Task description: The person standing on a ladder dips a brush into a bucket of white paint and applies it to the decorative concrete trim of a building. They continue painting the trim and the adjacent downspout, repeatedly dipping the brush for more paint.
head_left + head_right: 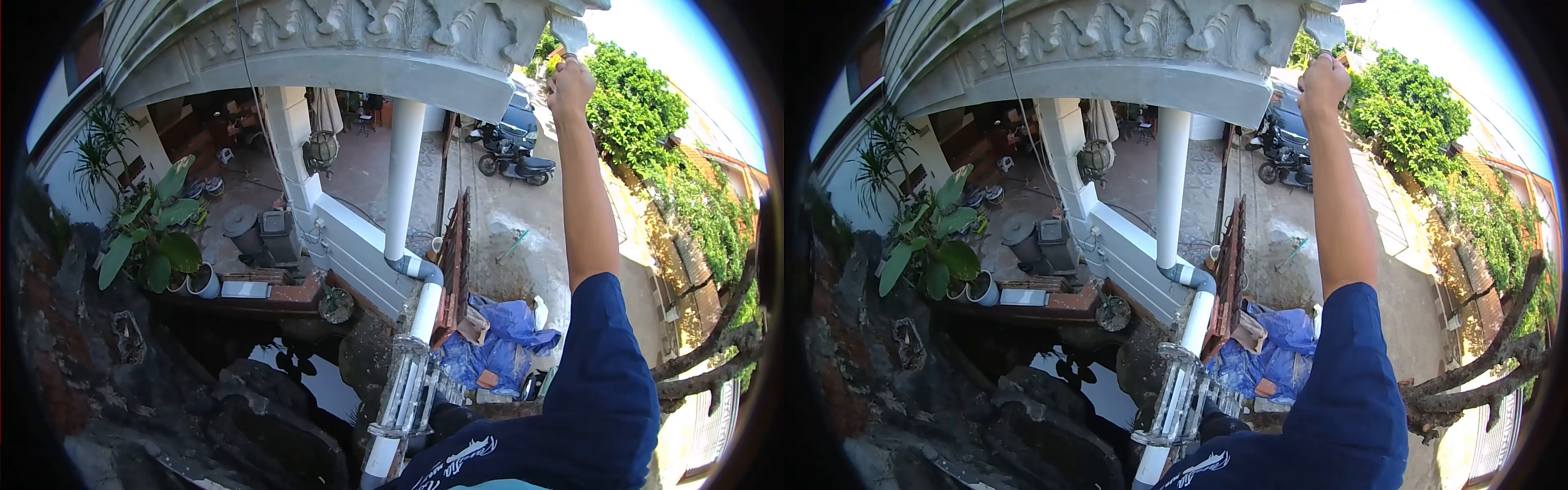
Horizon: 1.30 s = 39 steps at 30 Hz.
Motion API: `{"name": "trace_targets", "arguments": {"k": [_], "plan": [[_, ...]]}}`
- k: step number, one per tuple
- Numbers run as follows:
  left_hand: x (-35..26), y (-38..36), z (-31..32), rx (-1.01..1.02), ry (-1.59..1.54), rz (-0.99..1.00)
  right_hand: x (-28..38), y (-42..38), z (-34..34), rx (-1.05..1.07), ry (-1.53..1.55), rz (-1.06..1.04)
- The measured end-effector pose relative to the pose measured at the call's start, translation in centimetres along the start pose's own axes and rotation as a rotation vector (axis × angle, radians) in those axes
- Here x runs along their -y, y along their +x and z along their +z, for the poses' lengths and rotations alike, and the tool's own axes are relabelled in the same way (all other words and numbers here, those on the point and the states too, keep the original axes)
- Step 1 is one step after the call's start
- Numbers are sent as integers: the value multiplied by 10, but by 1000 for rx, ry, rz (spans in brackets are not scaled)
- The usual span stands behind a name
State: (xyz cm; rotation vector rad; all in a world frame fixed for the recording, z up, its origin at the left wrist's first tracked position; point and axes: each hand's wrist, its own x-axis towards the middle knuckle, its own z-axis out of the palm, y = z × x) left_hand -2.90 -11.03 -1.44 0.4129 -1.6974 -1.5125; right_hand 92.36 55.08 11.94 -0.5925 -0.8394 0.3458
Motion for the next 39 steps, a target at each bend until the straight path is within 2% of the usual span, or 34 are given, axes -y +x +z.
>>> {"name": "trace_targets", "arguments": {"k": [3, 5, 6, 7, 8, 9, 11, 12, 14, 17, 21, 22, 23, 25, 28, 30, 32, 34, 39], "plan": [[0, 3, -3, -7, -15, -15, 3, 1, 9, -118, 49, -83], [-5, 11, -16, -28, -21, -13, -45, 28, 40, -153, -35, -226], [-7, 14, -22, -33, -23, -11, -55, 14, 70, -113, 59, -184], [-8, 13, -26, -36, -26, -14, -91, 22, 95, -175, -207, -272], [-8, 14, -26, -35, -28, -17, -69, -28, 124, -212, -370, -305], [-7, 14, -28, -34, -30, -19, -56, -61, 149, -99, -312, -140], [-9, 13, -32, -35, -37, -20, -71, -91, 187, 93, -405, -93], [-13, 13, -32, -31, -40, -17, -79, -96, 200, 277, -500, -71], [-14, 11, -29, -24, -50, -21, -93, -101, 216, 446, -683, -132], [-9, 8, -23, -10, -49, -28, -98, -71, 190, 463, -753, -308], [4, -12, 1, 31, -51, -57, -60, -12, 65, 383, -828, -300], [6, -16, 6, 36, -55, -66, -61, -7, 37, 295, -863, -314], [8, -17, 8, 37, -57, -70, -56, -10, 12, 242, -789, -160], [11, -15, 7, 32, -59, -78, -44, -32, -24, 241, -853, -281], [15, -11, 6, 27, -64, -85, -40, -59, -25, 245, -950, -642], [5, -14, 6, 34, -67, -77, -35, -56, 6, 349, -1135, -779], [1, -21, 13, 53, -68, -75, -34, -52, 44, 361, -1351, -826], [1, -25, 15, 61, -69, -78, -43, -61, 74, 469, -1443, -802], [15, -22, 7, 58, -66, -95, -125, -115, 89, 657, -1571, -742]]}}
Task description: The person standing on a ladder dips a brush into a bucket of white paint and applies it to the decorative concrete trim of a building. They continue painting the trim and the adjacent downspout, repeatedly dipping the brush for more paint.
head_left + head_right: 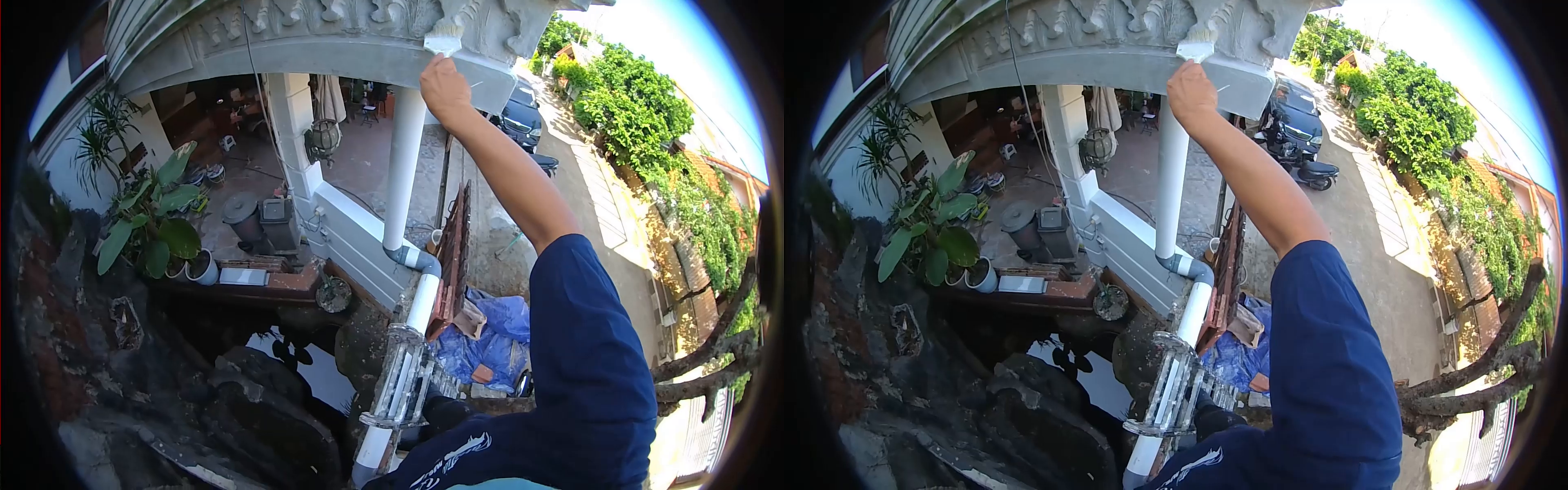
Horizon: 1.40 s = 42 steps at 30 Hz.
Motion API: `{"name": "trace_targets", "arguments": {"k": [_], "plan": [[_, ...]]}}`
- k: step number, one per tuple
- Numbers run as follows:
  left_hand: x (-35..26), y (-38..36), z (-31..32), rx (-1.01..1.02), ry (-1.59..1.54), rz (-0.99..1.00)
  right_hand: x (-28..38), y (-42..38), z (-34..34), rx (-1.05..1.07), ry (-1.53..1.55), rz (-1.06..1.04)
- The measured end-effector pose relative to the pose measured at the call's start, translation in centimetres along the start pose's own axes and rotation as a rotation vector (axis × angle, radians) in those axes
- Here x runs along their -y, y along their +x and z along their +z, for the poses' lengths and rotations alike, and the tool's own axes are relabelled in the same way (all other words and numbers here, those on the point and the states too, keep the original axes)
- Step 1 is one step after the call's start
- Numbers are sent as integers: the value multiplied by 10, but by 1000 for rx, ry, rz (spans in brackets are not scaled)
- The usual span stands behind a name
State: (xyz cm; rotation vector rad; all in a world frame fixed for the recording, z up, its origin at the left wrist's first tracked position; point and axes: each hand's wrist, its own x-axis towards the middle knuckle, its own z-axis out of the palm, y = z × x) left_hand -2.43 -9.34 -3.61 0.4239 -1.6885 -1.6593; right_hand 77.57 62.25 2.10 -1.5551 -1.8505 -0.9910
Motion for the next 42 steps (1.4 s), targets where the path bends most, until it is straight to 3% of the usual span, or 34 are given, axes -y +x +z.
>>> {"name": "trace_targets", "arguments": {"k": [3, 7, 13, 20, 26, 28, 32, 37, 42], "plan": [[16, 3, -4, -6, -1, -23, 4, -7, -24, 142, 74, 14], [12, -5, 5, 1, -19, -33, -8, 18, -78, -57, 135, 72], [-7, -25, 31, 48, -47, -30, -25, 0, -11, -4, 47, -7], [2, -51, 65, 106, -87, -81, -45, -46, -69, 132, 57, 33], [-24, -63, 87, 137, -142, -87, -130, -24, -121, -180, -89, 229], [-31, -70, 97, 155, -154, -89, -142, -22, -100, -107, -125, 190], [-38, -80, 99, 163, -175, -102, -128, -60, -52, -3, -148, 154], [-18, -63, 93, 155, -167, -117, -110, -84, -68, 65, -20, 171], [-28, -64, 93, 157, -182, -117, -110, -51, -101, -104, 26, 216]]}}
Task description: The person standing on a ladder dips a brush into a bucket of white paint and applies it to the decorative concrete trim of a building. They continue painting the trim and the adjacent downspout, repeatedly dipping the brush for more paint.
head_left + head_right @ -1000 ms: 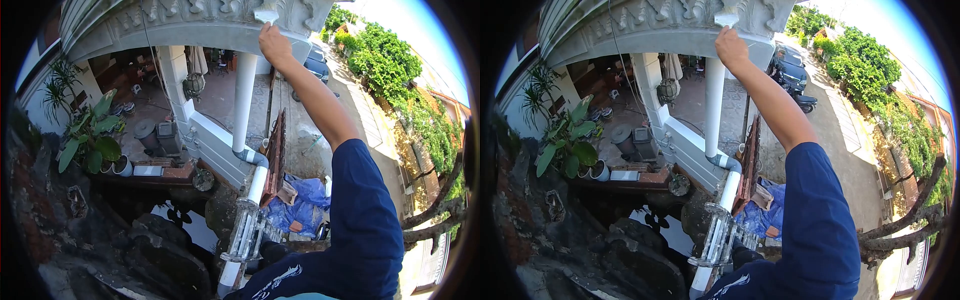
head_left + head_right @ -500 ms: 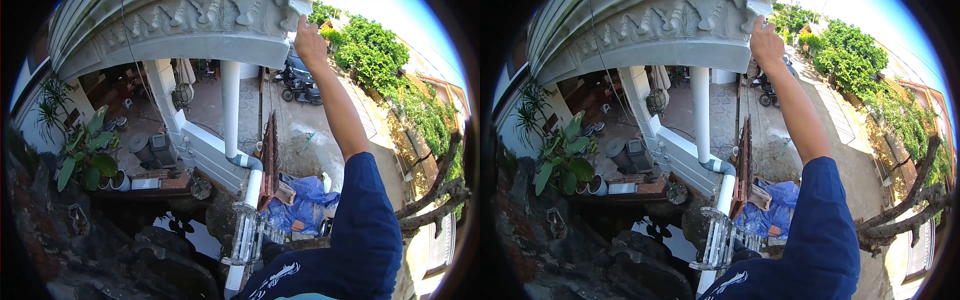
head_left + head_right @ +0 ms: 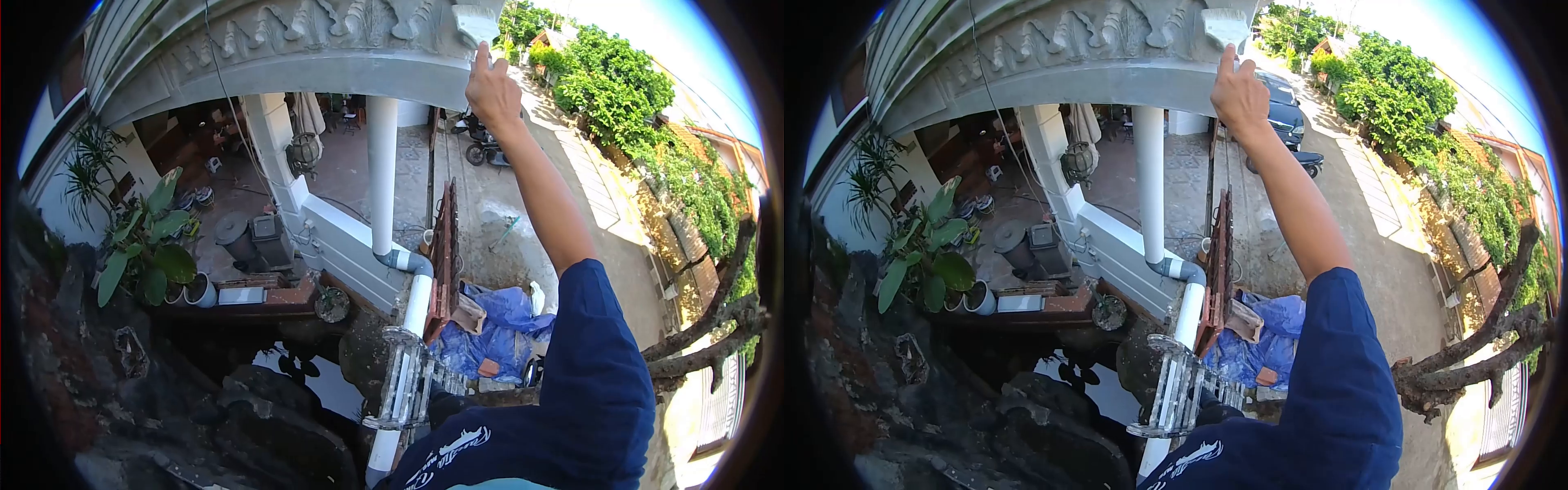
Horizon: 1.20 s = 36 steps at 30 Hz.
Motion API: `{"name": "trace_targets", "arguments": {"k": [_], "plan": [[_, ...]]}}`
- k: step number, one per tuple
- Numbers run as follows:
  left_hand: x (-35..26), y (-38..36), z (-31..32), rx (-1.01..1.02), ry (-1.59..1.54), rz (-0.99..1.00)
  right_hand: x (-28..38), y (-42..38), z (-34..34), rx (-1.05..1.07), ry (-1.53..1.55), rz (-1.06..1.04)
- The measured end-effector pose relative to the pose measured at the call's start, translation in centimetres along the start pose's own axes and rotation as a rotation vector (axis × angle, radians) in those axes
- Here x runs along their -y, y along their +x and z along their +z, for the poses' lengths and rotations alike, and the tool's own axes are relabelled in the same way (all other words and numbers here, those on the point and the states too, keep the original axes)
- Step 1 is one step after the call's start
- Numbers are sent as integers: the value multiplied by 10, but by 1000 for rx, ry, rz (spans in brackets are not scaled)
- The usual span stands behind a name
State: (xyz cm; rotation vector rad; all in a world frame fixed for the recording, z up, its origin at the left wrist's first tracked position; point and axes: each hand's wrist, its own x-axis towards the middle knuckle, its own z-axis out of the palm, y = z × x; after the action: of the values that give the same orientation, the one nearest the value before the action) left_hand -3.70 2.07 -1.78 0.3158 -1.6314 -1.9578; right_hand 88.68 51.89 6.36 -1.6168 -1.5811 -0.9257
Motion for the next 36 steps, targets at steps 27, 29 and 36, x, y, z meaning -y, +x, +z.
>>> {"name": "trace_targets", "arguments": {"k": [27, 29, 36], "plan": [[22, 43, -67, -82, 6, -20, 37, -98, 103, 150, 346, -36], [27, 61, -113, -135, 44, -9, 31, -164, 128, -88, 607, -64], [-49, 124, -451, -470, 419, 154, 93, -411, 70, 717, 1020, 278]]}}
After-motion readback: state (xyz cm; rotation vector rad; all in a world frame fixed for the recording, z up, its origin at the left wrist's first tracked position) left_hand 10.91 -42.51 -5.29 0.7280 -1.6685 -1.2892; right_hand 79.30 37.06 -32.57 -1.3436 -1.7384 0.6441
